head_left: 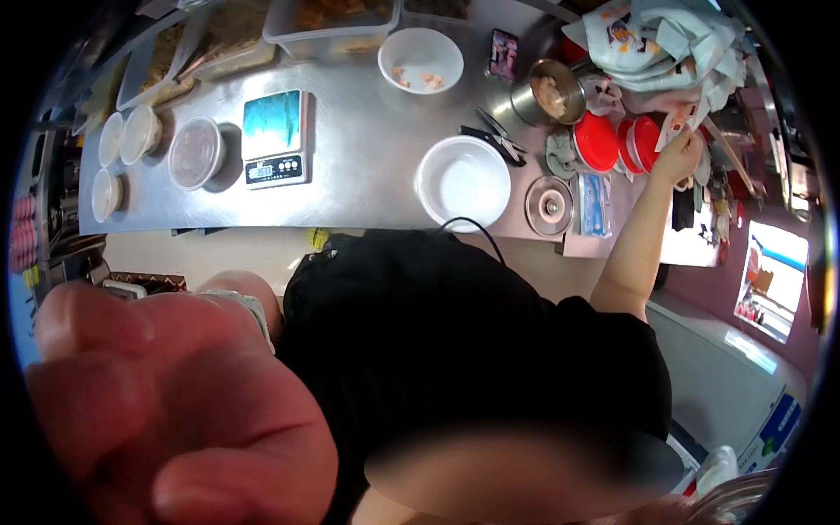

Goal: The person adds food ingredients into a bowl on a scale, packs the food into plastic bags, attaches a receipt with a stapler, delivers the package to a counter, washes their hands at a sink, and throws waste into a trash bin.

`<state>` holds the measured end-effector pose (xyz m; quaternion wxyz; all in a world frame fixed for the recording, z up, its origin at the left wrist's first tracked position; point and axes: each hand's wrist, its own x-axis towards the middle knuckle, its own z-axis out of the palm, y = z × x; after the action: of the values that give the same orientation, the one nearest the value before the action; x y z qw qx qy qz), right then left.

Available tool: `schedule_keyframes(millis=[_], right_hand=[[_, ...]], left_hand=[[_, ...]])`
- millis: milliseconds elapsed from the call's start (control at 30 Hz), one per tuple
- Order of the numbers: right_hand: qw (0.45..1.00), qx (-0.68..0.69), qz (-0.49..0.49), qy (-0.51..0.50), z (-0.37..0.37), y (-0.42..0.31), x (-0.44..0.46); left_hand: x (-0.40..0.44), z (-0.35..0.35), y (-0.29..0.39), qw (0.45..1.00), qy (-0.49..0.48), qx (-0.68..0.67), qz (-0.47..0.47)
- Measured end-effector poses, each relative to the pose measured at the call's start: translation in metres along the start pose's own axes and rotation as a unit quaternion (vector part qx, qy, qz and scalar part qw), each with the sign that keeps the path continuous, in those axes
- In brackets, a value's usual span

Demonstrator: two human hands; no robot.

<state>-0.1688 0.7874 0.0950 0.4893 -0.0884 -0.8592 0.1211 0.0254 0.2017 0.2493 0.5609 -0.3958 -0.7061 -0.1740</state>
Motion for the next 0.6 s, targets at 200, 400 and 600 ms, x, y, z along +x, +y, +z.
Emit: schedule_keyframes(millis=[200, 400, 600], right_hand=[[0.999, 0.028, -0.020, 0.007, -0.024, -0.011, -0.060], [0.786, 0.409, 0.260, -0.385, -0.073, -0.192, -0.116], [0.524, 0.526, 0.409, -0.530, -0.010, -0.305, -0.194]], left_hand=[[-0.026, -0.024, -0.045, 0.964, 0.076, 0.196, 0.161], [-0.092, 0.087, -0.034, 0.862, -0.261, -0.298, -0.316], [-0.222, 0.103, -0.027, 0.567, -0.236, -0.485, -0.623]])
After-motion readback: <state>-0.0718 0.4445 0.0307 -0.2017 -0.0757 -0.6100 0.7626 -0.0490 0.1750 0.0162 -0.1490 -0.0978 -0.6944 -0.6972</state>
